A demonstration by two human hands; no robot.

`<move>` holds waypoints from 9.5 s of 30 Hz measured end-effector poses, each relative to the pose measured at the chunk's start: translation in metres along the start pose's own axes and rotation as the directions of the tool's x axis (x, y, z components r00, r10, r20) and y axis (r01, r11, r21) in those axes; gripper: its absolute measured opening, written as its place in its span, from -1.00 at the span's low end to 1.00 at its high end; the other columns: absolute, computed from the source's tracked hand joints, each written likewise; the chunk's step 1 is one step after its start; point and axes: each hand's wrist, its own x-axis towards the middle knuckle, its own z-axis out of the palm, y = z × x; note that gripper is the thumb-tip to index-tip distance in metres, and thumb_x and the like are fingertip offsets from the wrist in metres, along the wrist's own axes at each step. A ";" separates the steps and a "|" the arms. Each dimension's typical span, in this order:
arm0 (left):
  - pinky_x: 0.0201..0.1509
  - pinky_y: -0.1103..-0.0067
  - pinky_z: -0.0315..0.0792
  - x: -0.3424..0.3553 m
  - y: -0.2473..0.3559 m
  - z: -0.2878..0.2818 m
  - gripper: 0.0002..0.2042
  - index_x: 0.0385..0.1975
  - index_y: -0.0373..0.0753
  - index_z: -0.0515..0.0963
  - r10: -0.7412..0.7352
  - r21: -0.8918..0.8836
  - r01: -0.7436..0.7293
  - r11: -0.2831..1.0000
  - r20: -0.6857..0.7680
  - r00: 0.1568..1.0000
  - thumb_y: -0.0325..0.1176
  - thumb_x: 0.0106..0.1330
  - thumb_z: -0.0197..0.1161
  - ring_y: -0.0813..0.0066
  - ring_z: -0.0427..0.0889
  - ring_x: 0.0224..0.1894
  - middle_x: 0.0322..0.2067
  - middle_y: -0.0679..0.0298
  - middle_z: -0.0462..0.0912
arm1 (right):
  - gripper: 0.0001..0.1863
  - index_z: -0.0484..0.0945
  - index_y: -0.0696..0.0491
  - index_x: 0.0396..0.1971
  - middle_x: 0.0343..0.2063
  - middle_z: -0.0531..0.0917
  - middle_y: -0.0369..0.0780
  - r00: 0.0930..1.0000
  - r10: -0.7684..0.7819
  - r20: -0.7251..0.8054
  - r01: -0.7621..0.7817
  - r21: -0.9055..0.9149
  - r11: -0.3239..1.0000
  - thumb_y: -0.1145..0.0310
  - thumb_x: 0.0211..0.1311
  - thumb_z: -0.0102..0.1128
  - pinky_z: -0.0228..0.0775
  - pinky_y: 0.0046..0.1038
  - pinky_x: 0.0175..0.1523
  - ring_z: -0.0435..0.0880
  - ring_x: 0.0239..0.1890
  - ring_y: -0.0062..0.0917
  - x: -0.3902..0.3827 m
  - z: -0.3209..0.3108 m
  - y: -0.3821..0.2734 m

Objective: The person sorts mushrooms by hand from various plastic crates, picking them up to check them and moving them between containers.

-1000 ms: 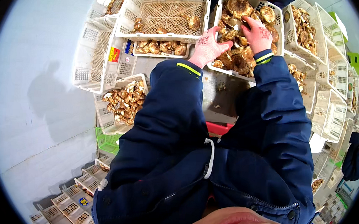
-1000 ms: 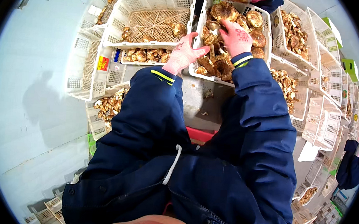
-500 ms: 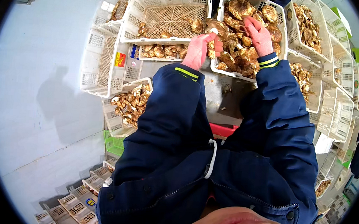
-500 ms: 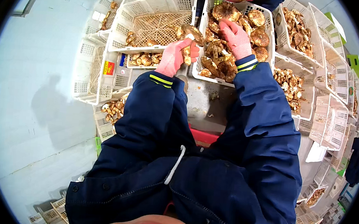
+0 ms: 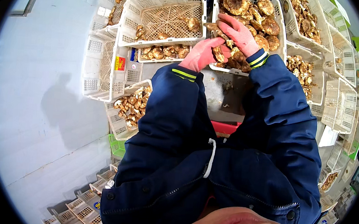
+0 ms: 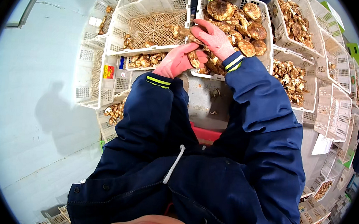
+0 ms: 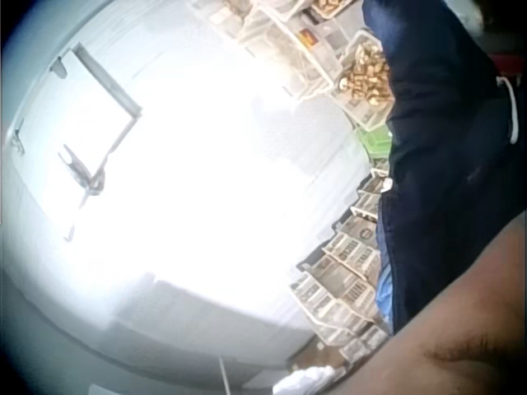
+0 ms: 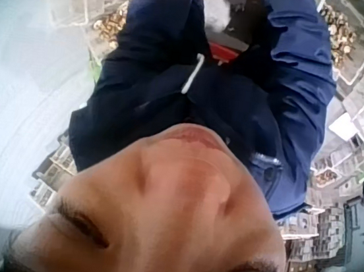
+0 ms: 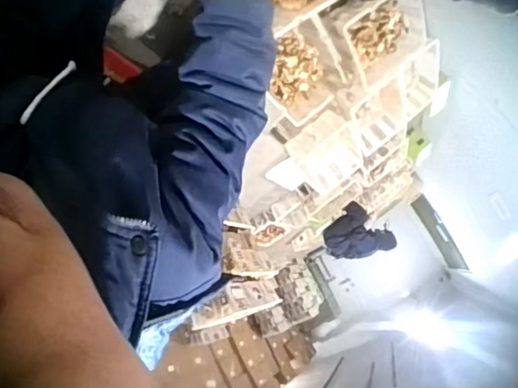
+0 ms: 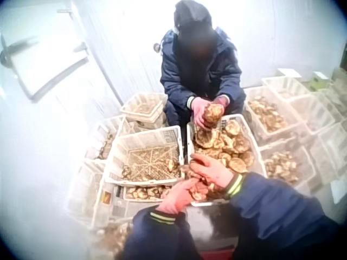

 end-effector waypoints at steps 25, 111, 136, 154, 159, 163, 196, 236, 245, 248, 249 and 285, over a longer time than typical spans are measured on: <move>-0.33 0.61 0.39 0.070 0.136 -0.297 -0.54 -0.01 -0.37 0.31 0.258 0.851 0.215 0.478 -0.370 0.892 -0.56 0.00 0.15 0.43 0.49 -0.41 -0.37 0.24 0.52 | -0.57 0.45 0.09 -0.01 -0.19 0.58 -0.26 0.943 0.266 -0.198 -0.273 -0.007 0.962 0.11 0.24 -0.03 0.37 -0.60 -0.12 0.56 -0.19 -0.61 0.005 -0.092 -0.004; -0.16 0.66 0.38 0.021 0.025 0.019 -0.61 -0.06 -0.42 0.35 0.370 0.480 -0.320 0.816 -0.009 0.929 -0.33 0.19 0.20 0.59 0.50 -0.22 -0.23 0.27 0.55 | -0.59 0.37 0.22 0.00 -0.32 0.54 -0.27 0.993 0.093 -0.078 -0.077 0.189 0.979 0.35 0.17 0.03 0.34 -0.70 -0.32 0.54 -0.40 -0.69 -0.033 -0.011 0.004; -0.39 0.53 0.48 0.005 0.018 0.032 -0.66 -0.11 -0.40 0.41 -0.015 0.136 -0.002 0.991 0.130 0.991 -0.24 0.29 -0.02 0.42 0.57 -0.45 -0.38 0.18 0.57 | -0.29 0.18 0.08 0.20 0.15 0.30 -0.24 0.976 -0.081 -0.204 0.117 0.171 0.978 -0.19 0.25 -0.25 0.17 -0.43 0.17 0.28 0.17 -0.54 -0.023 -0.039 -0.010; -0.51 0.55 0.25 0.011 0.002 0.043 -0.39 -0.02 -0.37 0.27 -0.098 -0.257 0.235 0.937 0.454 0.886 0.12 0.33 -0.39 0.42 0.28 -0.54 -0.26 0.16 0.49 | -0.59 0.34 -0.03 0.09 -0.27 0.60 -0.35 0.957 0.258 -0.132 -0.156 0.516 0.842 0.13 0.35 -0.24 0.37 -0.75 -0.46 0.55 -0.43 -0.78 -0.025 -0.063 0.033; -0.52 0.50 0.30 0.013 0.003 0.030 -0.42 -0.02 -0.41 0.28 -0.173 -0.234 0.307 0.922 0.461 0.870 0.06 0.35 -0.35 0.35 0.38 -0.54 -0.23 0.16 0.51 | -0.60 0.32 -0.02 0.11 -0.22 0.59 -0.32 0.953 0.288 -0.093 -0.184 0.580 0.794 0.18 0.36 -0.26 0.38 -0.71 -0.40 0.55 -0.40 -0.76 -0.020 -0.063 0.034; -0.40 0.37 0.47 0.015 0.005 0.021 -0.36 -0.04 -0.49 0.29 -0.255 -0.192 0.363 0.912 0.427 0.867 0.10 0.35 -0.34 0.17 0.54 -0.45 -0.28 0.04 0.55 | -0.61 0.36 0.05 0.08 -0.13 0.56 -0.25 0.963 0.173 -0.208 -0.069 0.431 0.900 0.23 0.36 -0.26 0.38 -0.60 -0.11 0.55 -0.17 -0.62 -0.018 -0.062 0.032; -0.33 0.59 0.48 0.023 0.010 0.007 -0.82 -0.28 -0.26 0.48 0.413 0.192 -0.370 0.909 -0.288 0.864 -0.36 0.17 0.20 0.53 0.58 -0.41 -0.38 0.29 0.59 | -0.49 0.50 0.17 -0.18 -0.42 0.64 -0.17 0.880 0.433 0.197 -0.459 0.113 0.881 -0.03 0.25 -0.09 0.47 -0.56 -0.29 0.62 -0.41 -0.53 -0.047 -0.024 -0.011; -0.13 0.54 0.43 0.050 -0.030 -0.004 -0.57 -0.04 -0.36 0.38 0.017 0.595 0.129 0.793 -0.233 0.972 -0.11 0.29 0.06 0.40 0.56 -0.21 -0.19 0.15 0.55 | -0.78 0.45 0.04 -0.30 -0.49 0.61 -0.29 0.723 0.445 -0.529 0.386 0.843 0.375 0.20 0.28 -0.03 0.45 -0.44 -0.46 0.58 -0.49 -0.49 -0.320 -0.474 0.262; -0.14 0.61 0.39 0.056 -0.014 0.013 -0.58 -0.06 -0.38 0.39 0.183 0.610 0.011 0.792 -0.256 0.949 -0.12 0.29 0.06 0.47 0.55 -0.22 -0.21 0.17 0.55 | -0.55 0.35 0.15 0.01 -0.07 0.53 -0.15 0.554 0.055 -0.831 -0.242 -0.097 0.965 0.14 0.25 -0.06 0.40 -0.41 -0.02 0.54 -0.08 -0.32 -0.233 -0.455 0.260; -0.11 0.53 0.43 0.047 -0.002 0.001 -0.53 -0.04 -0.42 0.37 0.258 0.475 -0.104 0.874 -0.270 0.928 -0.09 0.27 0.08 0.39 0.56 -0.19 -0.17 0.08 0.54 | -0.56 0.34 0.16 0.05 -0.12 0.57 -0.14 0.865 -0.250 -0.435 -0.247 -0.804 0.541 0.22 0.24 -0.02 0.42 -0.49 -0.08 0.57 -0.12 -0.30 -0.208 -0.425 0.202; -0.09 0.50 0.45 0.049 -0.002 0.008 -0.52 -0.02 -0.44 0.36 0.287 0.454 -0.133 0.881 -0.288 0.914 -0.11 0.28 0.07 0.35 0.56 -0.18 -0.15 0.05 0.53 | -0.57 0.35 0.13 0.05 -0.13 0.57 -0.17 0.846 -0.071 -0.529 -0.118 -0.314 0.942 0.21 0.25 -0.02 0.42 -0.51 -0.09 0.57 -0.13 -0.36 -0.192 -0.414 0.177; -0.24 0.71 0.39 0.015 0.021 -0.007 -0.53 0.04 -0.33 0.30 0.501 0.619 -0.311 0.722 -0.157 0.851 -0.38 0.12 0.21 0.58 0.47 -0.22 -0.13 0.21 0.44 | -0.46 0.31 0.17 0.07 0.01 0.46 -0.15 0.990 -0.033 -0.135 0.077 0.333 0.940 0.56 0.02 0.22 0.32 -0.42 0.13 0.45 0.05 -0.49 -0.007 -0.116 -0.001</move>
